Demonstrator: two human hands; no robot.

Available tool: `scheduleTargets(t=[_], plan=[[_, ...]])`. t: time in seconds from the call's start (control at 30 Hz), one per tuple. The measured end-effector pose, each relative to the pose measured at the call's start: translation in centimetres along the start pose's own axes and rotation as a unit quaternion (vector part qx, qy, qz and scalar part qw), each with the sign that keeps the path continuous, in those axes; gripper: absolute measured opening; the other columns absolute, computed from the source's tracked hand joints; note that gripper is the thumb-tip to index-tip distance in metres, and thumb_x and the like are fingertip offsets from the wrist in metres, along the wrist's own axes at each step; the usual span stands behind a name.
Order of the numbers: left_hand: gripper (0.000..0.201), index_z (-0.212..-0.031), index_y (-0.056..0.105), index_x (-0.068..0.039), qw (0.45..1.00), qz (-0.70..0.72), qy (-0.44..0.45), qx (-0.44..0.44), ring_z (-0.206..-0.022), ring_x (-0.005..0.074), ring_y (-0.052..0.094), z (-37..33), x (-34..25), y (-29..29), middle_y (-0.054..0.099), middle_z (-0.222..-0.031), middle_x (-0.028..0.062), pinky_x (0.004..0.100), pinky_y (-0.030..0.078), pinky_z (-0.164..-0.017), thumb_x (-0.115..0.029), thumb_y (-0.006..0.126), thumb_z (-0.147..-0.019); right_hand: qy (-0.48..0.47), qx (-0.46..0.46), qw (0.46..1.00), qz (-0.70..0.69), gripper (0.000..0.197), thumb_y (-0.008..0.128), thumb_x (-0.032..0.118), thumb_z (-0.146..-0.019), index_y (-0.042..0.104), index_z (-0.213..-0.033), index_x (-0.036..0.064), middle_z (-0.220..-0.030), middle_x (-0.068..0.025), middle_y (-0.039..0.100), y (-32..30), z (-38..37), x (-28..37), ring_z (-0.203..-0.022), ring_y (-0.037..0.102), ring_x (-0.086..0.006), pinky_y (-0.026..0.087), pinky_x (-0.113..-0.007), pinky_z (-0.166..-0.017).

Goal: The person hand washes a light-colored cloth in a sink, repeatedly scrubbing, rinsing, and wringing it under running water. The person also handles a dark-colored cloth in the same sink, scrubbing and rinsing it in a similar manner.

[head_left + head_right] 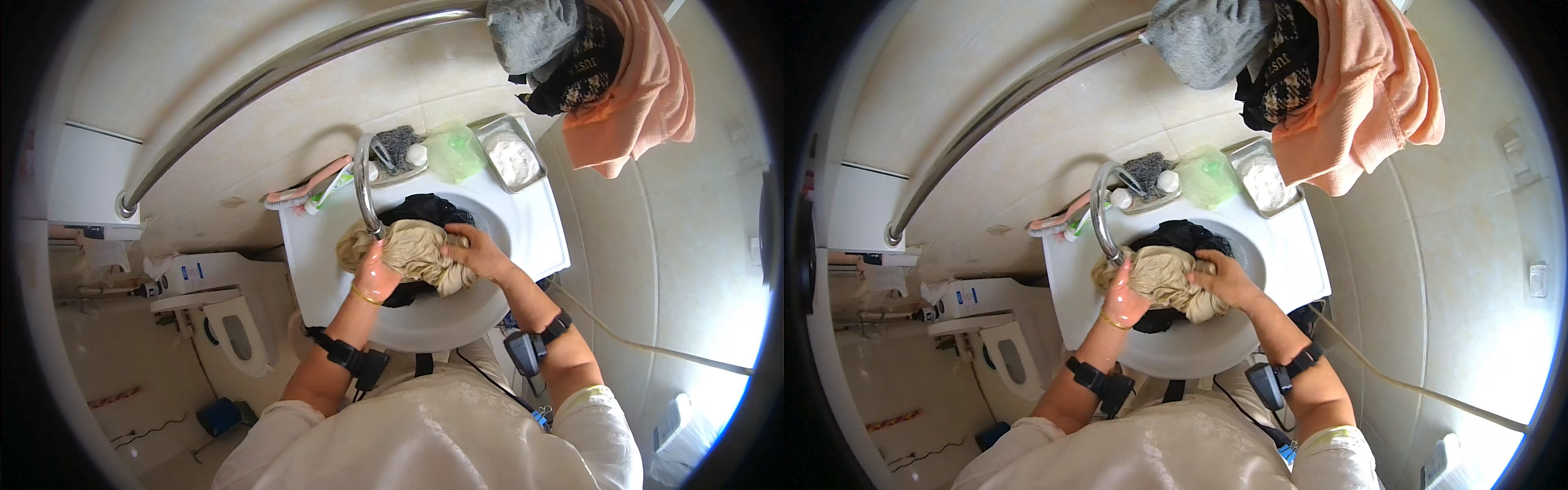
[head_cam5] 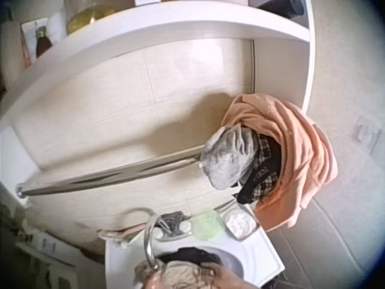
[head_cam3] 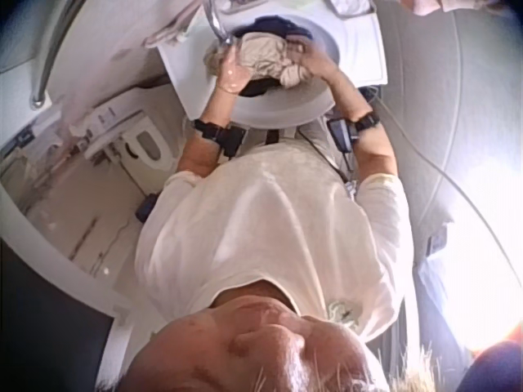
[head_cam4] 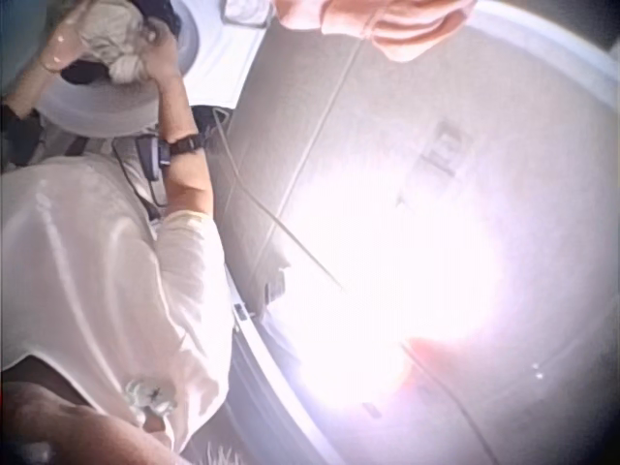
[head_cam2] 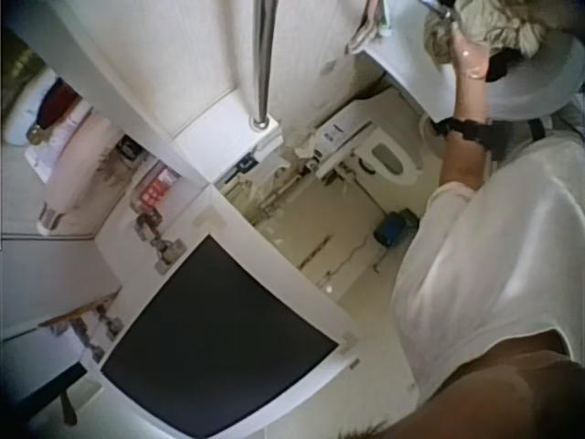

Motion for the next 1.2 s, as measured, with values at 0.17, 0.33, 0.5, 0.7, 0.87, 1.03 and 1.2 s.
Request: scheduleTargets(t=[0.17,0.33,0.5,0.7,0.87,1.03,1.2], plan=[[0.058,-0.13,0.042,-0.004,1.0,-0.008,-0.007,0.018,-0.124,0.0293,0.043,2.6,-1.1,0.4,0.046,-0.133,0.0136,0.0458,0.031,-0.105,-0.049,0.039,-0.093,0.044,0.265,0.953,0.14,0.063,0.077,0.043,-0.069,0.058,-0.112,0.0011,-0.104,-0.0154,0.062,4.2,3.8,-1.4,-0.099,0.057,-0.0245,0.043,-0.034,-0.085],[0.055,-0.132,0.04,-0.005,1.0,-0.019,-0.003,-0.024,-0.124,0.0276,0.043,4.1,-2.7,-1.0,0.045,-0.134,0.0118,0.0441,0.033,-0.104,-0.044,0.041,-0.094,0.0,0.217,0.967,-0.134,0.022,0.067,0.016,-0.082,0.056,-0.096,0.0033,-0.087,-0.001,0.057,3.7,3.8,4.0,-0.082,0.053,-0.013,0.043,-0.025,-0.073],[0.055,-0.135,0.037,-0.005,0.999,0.021,-0.03,0.04,-0.121,0.0275,0.046,5.0,-1.9,-0.3,0.046,-0.133,0.0107,0.0452,0.036,-0.102,-0.036,0.052,-0.091,-0.004,0.184,0.919,-0.349,0.016,0.058,0.006,-0.088,0.051,-0.102,0.0031,-0.091,-0.0021,0.057,1.7,3.1,7.0,-0.083,0.055,-0.0088,0.045,-0.023,-0.074],[0.055,-0.132,0.039,-0.002,0.998,-0.043,0.02,0.045,-0.118,0.0285,0.049,5.1,-2.1,0.9,0.049,-0.128,0.0146,0.0438,0.039,-0.101,-0.014,0.059,-0.083,0.073,0.061,0.991,-0.091,0.073,0.067,0.035,-0.082,0.033,-0.134,0.0,-0.122,-0.0173,0.051,0.8,2.4,3.4,-0.116,0.048,-0.0244,0.039,-0.032,-0.098],[0.055,-0.128,0.04,0.005,0.999,-0.001,0.049,-0.002,-0.113,0.0301,0.053,5.3,-3.1,1.7,0.053,-0.122,0.0177,0.0434,0.042,-0.098,-0.001,0.049,-0.074,-0.015,0.153,0.97,0.189,0.096,0.079,0.045,-0.065,0.032,-0.14,0.008,-0.143,-0.0205,0.029,4.4,3.8,1.9,-0.133,0.029,-0.0312,0.03,-0.036,-0.105],[0.045,-0.124,0.044,0.004,0.999,0.023,0.023,-0.006,-0.11,0.0298,0.055,4.6,-2.4,0.5,0.056,-0.118,0.0166,0.0431,0.044,-0.096,-0.002,0.05,-0.079,0.048,0.223,0.97,-0.085,0.057,0.066,0.012,-0.072,0.05,-0.127,0.0032,-0.122,-0.0126,0.053,6.1,5.4,-0.3,-0.106,0.054,-0.0228,0.042,-0.032,-0.094],[0.027,-0.112,0.055,-0.003,0.987,-0.028,-0.005,-0.156,-0.103,0.0243,0.058,1.7,0.3,-6.0,0.06,-0.112,0.0099,0.0412,0.045,-0.092,-0.009,0.056,-0.086,0.127,0.087,0.905,-0.397,0.046,0.056,0.01,-0.079,0.047,-0.122,-0.0051,-0.11,-0.0132,0.058,3.5,4.0,-2.5,-0.099,0.058,-0.0209,0.046,-0.031,-0.09]])
Point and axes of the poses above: each hand's wrist, its own z-axis away from the middle knuckle, its own y-axis out of the palm, x = y × z, the point moved 10 cm from there along -z, towards the middle knuckle
